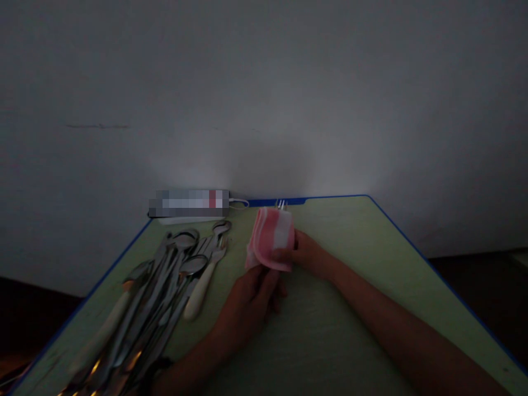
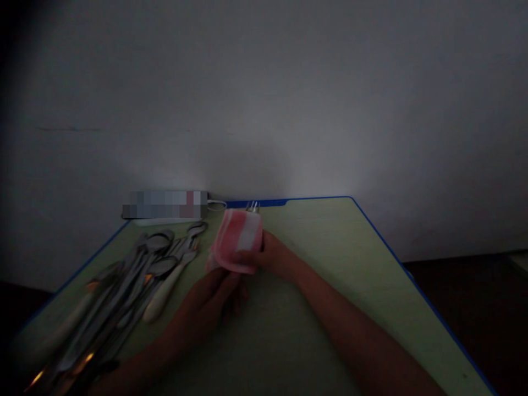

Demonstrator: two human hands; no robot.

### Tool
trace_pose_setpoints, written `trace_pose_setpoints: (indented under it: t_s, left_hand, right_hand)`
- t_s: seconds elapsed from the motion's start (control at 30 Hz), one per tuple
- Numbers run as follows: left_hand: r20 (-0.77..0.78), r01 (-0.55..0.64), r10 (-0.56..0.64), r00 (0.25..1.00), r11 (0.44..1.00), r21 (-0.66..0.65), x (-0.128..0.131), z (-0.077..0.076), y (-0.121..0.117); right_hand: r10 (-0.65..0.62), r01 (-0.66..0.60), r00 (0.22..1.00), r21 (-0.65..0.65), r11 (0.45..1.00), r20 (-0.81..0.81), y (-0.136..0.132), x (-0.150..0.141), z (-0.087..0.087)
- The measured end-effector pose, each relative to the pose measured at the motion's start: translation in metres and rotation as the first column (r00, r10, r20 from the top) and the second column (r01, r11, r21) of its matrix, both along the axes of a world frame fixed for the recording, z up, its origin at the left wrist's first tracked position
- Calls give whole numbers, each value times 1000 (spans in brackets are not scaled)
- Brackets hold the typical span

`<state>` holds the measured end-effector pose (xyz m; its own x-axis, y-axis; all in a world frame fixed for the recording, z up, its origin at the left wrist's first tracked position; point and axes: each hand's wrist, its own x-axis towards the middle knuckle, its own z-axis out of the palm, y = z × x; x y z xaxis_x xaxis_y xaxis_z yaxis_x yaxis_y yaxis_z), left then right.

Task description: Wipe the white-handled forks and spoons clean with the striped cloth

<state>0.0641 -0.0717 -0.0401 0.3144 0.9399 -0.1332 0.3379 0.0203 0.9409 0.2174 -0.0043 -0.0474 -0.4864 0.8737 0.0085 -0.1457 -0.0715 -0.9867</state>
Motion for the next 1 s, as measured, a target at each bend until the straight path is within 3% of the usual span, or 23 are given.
trace_pose_setpoints:
  t_s: [0.33,0.67,0.8,1.0]
  left_hand:
    - [-23,-6,5,1000,1000,-16,2,0,0]
    - [-115,-4,2,993,1000,-17,3,5,-2]
    - [-75,-35,34,997,999,-14,3,5,-3]
    - [-96,60,-58,994,998,21,2,7,-5]
  right_hand:
    - [48,-62,987,-87,994,-152,2,3,-8]
    - [-2,-9,992,-89,996,-127,3,5,-12]
    - [-103,88,988,-130,988,-111,5,1,-14]
    - [-325,152,848,-396,906,-418,7,-3,-2]
